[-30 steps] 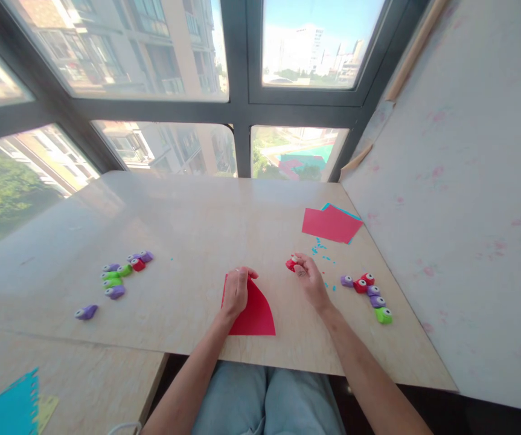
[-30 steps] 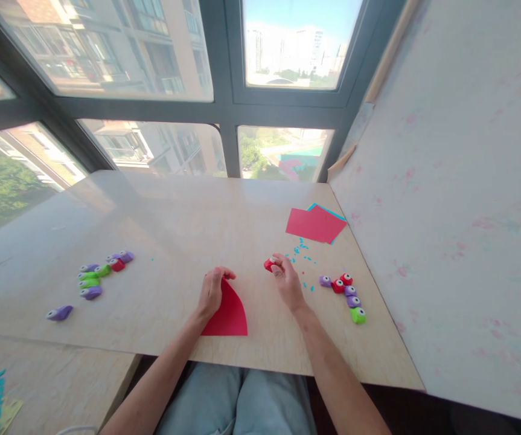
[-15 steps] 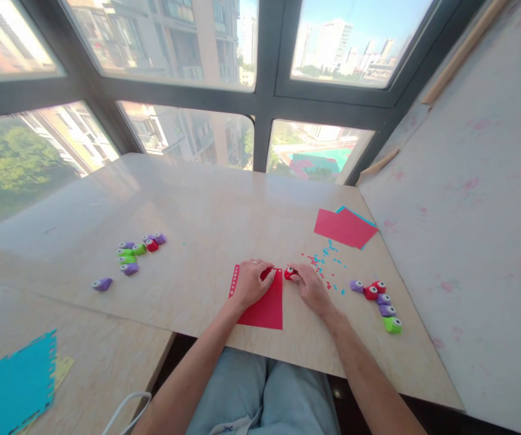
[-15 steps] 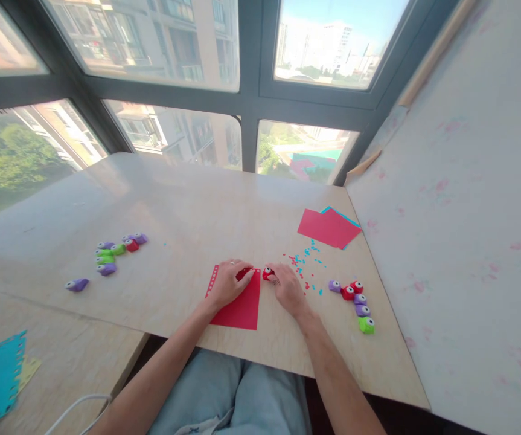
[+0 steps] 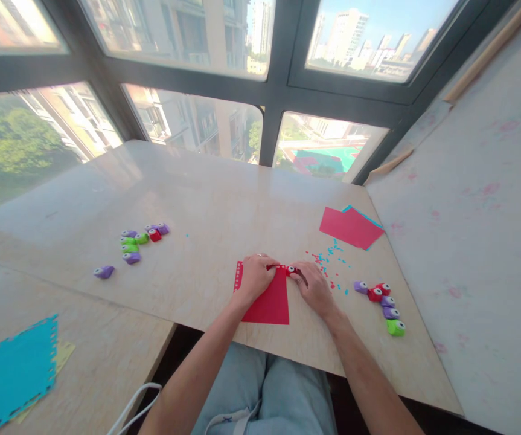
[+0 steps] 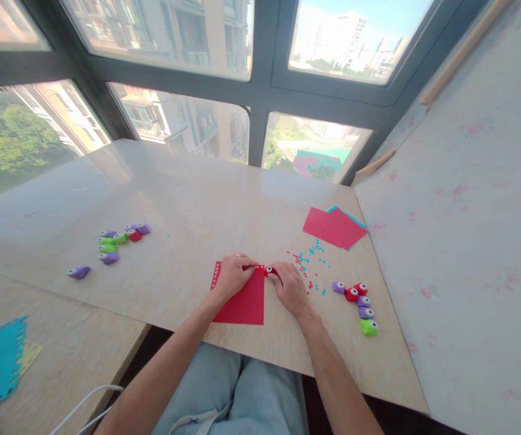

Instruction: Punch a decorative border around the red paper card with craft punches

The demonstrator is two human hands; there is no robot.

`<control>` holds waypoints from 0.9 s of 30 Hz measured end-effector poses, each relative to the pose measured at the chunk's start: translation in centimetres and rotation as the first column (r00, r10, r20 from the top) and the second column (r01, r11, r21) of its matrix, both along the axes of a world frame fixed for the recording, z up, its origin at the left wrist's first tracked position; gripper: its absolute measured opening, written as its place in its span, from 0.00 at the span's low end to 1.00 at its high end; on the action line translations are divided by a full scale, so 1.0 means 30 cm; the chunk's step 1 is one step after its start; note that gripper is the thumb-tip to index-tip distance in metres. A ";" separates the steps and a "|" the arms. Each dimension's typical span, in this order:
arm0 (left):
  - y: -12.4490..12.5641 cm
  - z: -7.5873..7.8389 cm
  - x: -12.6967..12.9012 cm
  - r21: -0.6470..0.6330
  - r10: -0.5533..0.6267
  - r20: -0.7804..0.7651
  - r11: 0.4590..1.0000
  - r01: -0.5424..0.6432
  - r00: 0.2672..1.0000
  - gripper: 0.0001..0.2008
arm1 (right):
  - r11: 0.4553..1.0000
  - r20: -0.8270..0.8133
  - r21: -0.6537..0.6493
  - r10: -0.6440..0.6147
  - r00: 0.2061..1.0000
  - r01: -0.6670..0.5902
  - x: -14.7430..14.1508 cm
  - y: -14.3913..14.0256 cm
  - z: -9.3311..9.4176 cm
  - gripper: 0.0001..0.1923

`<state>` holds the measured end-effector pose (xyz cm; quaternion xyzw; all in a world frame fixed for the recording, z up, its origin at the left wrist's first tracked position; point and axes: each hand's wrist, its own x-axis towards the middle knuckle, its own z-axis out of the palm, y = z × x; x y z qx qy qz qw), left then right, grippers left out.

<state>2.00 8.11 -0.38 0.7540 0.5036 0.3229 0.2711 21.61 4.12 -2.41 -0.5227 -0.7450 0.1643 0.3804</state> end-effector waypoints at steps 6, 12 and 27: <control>0.015 0.005 -0.002 -0.063 -0.008 -0.008 0.998 0.008 1.000 0.13 | 1.000 -0.016 -0.013 -0.004 1.000 0.003 0.008 0.001 -0.002 0.12; 0.022 -0.006 -0.002 -0.081 0.000 -0.022 0.997 -0.002 1.000 0.12 | 1.000 -0.010 -0.010 0.002 1.000 -0.002 0.006 -0.001 0.001 0.14; 0.043 0.006 0.009 -0.267 0.026 -0.079 0.963 -0.047 0.997 0.10 | 0.996 0.070 0.089 0.006 0.998 -0.012 0.016 0.001 -0.023 0.14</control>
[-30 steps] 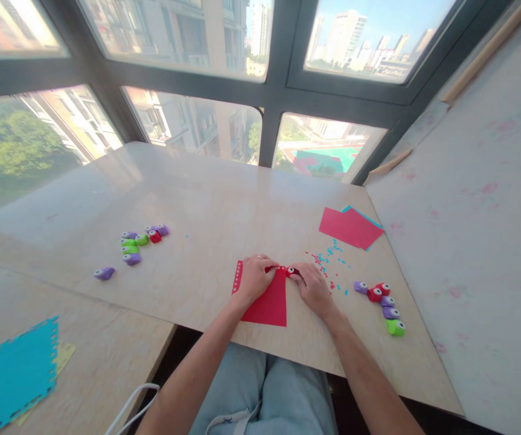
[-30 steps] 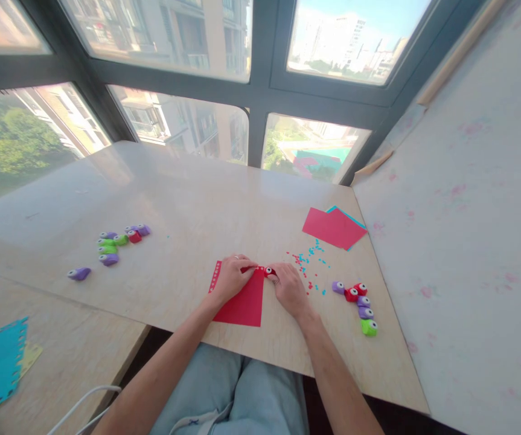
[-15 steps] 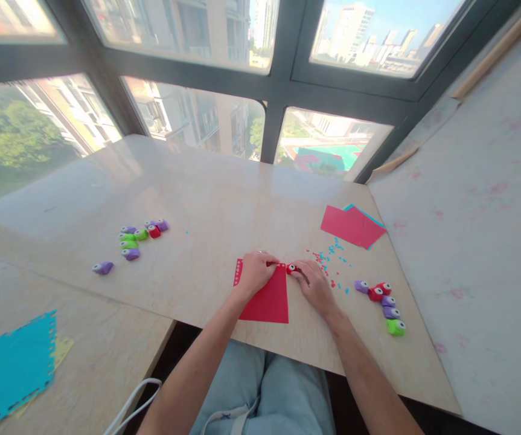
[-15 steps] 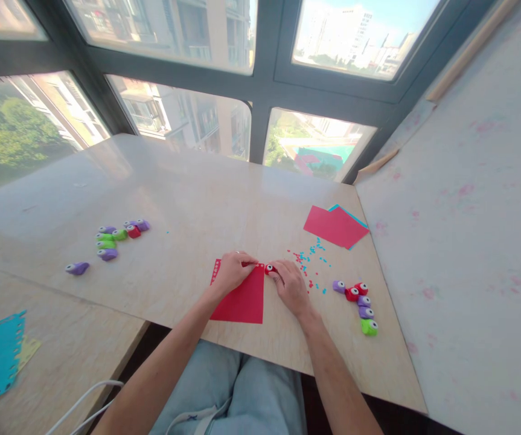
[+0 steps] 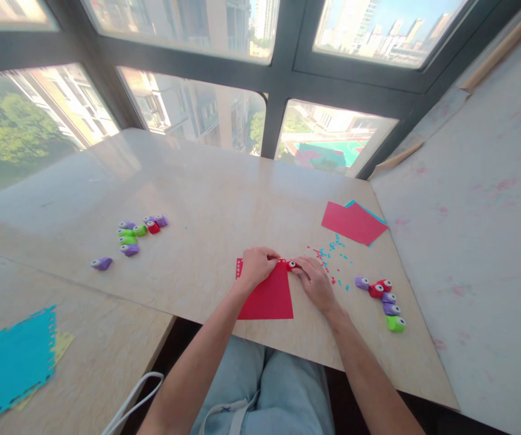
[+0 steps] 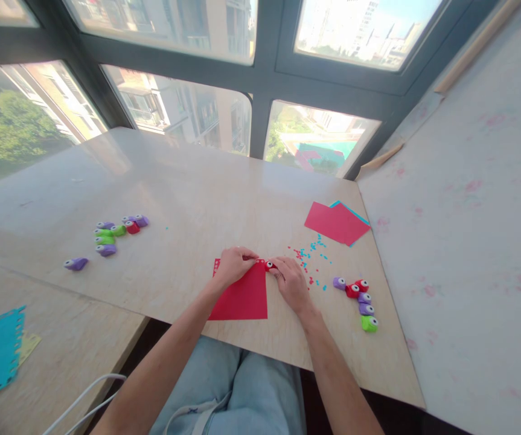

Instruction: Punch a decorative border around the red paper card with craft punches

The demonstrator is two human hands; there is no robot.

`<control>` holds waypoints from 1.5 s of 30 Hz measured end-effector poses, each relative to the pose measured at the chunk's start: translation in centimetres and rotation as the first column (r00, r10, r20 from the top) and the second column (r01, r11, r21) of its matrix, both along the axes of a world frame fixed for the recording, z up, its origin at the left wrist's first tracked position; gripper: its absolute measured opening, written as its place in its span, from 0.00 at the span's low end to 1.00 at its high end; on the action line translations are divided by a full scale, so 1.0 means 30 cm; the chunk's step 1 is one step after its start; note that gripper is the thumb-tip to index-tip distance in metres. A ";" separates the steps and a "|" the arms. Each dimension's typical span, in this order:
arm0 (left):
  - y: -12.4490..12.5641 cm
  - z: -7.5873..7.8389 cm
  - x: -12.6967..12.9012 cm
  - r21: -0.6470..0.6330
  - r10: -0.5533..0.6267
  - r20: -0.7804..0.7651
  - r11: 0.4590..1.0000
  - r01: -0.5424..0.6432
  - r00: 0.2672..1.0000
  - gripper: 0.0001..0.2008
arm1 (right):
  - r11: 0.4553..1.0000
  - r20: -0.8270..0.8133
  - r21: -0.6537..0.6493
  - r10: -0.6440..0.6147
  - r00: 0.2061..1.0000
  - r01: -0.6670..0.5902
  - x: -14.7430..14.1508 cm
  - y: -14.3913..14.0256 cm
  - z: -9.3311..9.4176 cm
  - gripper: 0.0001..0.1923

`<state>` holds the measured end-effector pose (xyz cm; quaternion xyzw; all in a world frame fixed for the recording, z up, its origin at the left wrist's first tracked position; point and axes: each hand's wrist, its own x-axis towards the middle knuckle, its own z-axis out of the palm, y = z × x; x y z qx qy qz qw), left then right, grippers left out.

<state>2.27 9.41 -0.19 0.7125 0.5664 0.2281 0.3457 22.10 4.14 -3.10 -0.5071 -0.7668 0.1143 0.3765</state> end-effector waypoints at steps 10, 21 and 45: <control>-0.005 0.007 0.007 -0.011 0.026 0.035 1.000 -0.026 0.999 0.09 | 1.000 0.007 0.006 0.005 1.000 -0.005 0.003 -0.001 -0.002 0.13; 0.002 0.010 0.012 -0.028 0.047 0.022 0.999 -0.047 0.999 0.07 | 0.999 -0.047 -0.040 -0.024 0.999 0.022 0.000 -0.005 0.009 0.12; 0.063 0.090 0.001 -0.262 0.007 -0.041 0.965 -0.018 0.999 0.09 | 0.999 -0.006 -0.020 -0.042 0.999 0.042 -0.007 -0.012 0.019 0.15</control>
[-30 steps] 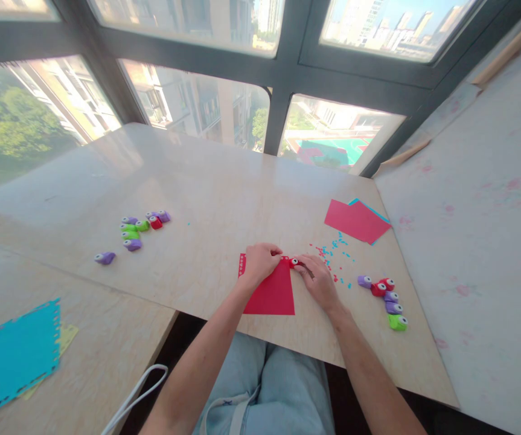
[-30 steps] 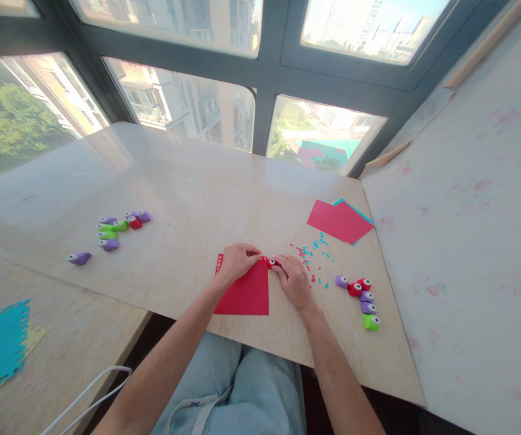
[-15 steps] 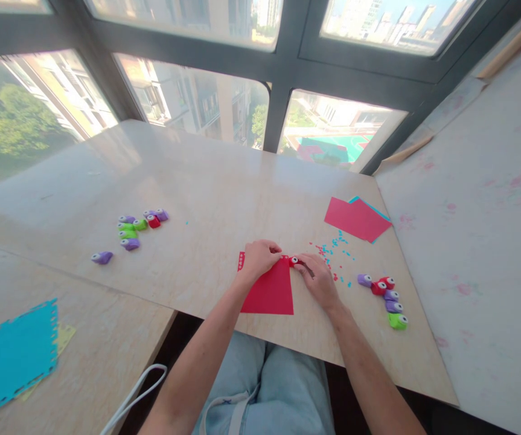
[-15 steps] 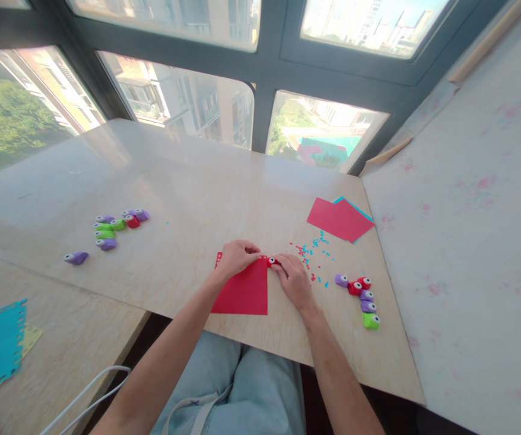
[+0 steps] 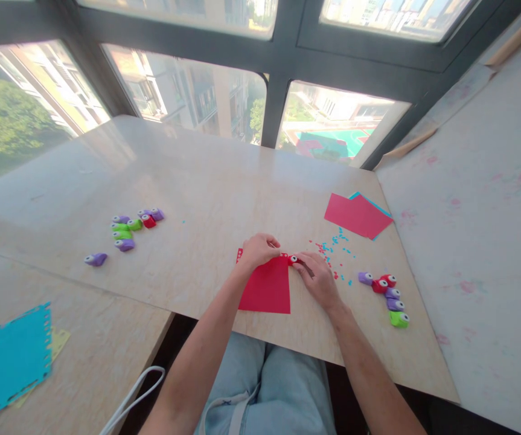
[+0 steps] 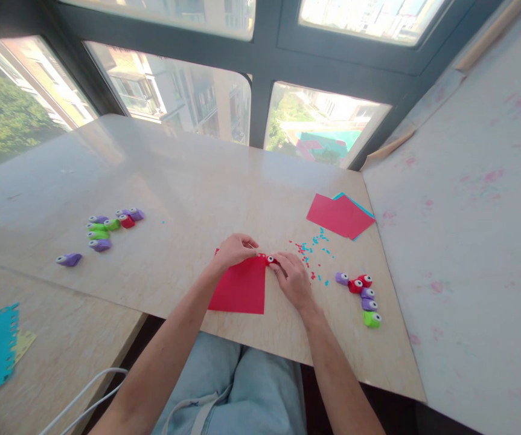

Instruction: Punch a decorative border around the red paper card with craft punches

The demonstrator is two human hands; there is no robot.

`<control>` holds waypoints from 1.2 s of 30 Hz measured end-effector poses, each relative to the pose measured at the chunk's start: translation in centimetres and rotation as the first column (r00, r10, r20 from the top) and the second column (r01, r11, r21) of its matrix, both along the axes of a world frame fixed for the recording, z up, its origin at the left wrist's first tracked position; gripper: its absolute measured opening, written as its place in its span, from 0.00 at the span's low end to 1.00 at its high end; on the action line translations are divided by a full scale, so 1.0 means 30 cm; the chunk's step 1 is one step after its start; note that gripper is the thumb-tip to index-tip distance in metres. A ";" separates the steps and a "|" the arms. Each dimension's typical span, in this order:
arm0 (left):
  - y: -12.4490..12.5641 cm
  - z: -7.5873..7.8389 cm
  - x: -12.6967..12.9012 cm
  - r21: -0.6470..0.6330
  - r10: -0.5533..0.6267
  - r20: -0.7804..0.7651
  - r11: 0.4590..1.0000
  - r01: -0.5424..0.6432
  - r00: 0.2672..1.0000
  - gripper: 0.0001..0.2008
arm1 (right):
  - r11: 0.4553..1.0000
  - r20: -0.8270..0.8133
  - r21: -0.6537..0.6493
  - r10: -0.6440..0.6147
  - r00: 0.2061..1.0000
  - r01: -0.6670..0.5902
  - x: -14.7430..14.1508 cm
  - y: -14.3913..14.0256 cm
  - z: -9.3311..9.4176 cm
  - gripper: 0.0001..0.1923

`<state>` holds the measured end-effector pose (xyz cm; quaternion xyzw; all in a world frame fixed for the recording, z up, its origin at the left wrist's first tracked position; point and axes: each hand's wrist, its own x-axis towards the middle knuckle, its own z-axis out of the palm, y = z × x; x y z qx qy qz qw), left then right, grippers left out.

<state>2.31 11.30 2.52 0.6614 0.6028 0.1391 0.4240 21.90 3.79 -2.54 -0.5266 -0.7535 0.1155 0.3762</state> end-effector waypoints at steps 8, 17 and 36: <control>0.006 0.011 0.022 -0.002 0.008 -0.063 1.000 -0.008 0.998 0.09 | 1.000 -0.028 -0.018 0.004 1.000 -0.005 0.000 0.000 0.004 0.13; 0.003 0.015 0.027 0.006 0.001 -0.091 1.000 -0.001 0.996 0.08 | 1.000 -0.045 -0.023 -0.007 0.999 0.006 0.005 0.003 -0.007 0.14; 0.000 -0.010 0.050 0.022 0.019 -0.064 1.000 -0.018 0.998 0.07 | 1.000 -0.023 -0.023 0.009 1.000 -0.009 -0.001 -0.005 0.007 0.14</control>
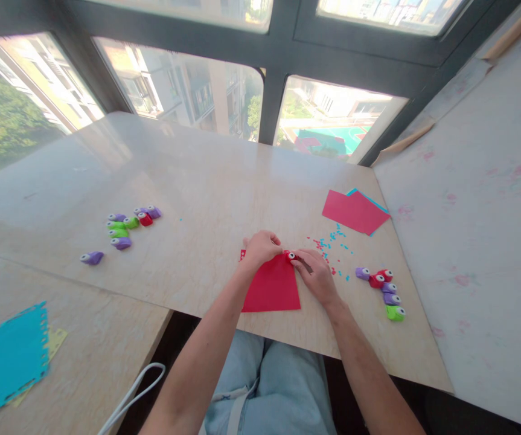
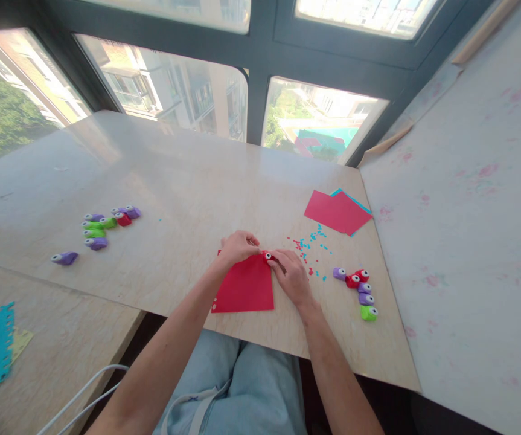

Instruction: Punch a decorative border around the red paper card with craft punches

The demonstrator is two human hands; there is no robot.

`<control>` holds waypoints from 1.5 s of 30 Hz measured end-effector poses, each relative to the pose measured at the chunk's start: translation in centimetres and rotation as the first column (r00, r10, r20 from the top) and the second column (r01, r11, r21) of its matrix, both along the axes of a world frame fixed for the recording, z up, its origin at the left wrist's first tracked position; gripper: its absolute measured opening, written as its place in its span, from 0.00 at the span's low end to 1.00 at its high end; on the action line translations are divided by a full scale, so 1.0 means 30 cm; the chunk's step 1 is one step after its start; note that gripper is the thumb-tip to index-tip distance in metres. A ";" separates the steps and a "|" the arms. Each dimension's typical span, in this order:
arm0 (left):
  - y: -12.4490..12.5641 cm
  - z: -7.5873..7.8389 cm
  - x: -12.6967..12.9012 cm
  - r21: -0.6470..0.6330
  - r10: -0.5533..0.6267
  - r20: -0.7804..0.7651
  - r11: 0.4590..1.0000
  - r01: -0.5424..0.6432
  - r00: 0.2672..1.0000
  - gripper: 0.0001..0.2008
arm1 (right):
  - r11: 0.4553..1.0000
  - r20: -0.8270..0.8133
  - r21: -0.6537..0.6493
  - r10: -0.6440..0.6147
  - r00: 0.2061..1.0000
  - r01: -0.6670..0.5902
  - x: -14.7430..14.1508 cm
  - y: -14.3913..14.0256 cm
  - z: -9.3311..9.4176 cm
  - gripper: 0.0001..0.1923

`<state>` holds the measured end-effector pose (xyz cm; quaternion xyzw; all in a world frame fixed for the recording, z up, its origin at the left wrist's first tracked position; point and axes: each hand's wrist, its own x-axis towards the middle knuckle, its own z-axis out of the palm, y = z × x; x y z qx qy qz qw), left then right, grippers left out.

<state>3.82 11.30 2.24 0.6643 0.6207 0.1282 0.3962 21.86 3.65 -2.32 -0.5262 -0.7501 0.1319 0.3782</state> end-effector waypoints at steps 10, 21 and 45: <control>-0.029 -0.035 -0.023 0.128 -0.006 0.199 0.992 -0.020 0.980 0.10 | 1.000 -0.013 -0.008 -0.010 1.000 0.010 0.000 -0.001 0.005 0.13; -0.200 -0.071 -0.149 0.577 -0.161 -0.028 0.803 0.147 0.987 0.12 | 0.998 -0.028 -0.037 -0.044 0.999 0.043 -0.004 -0.004 0.017 0.12; -0.245 -0.110 -0.196 0.584 -0.413 -0.305 0.631 0.511 0.858 0.27 | 0.995 -0.006 -0.083 -0.053 0.999 0.053 -0.010 -0.024 0.061 0.15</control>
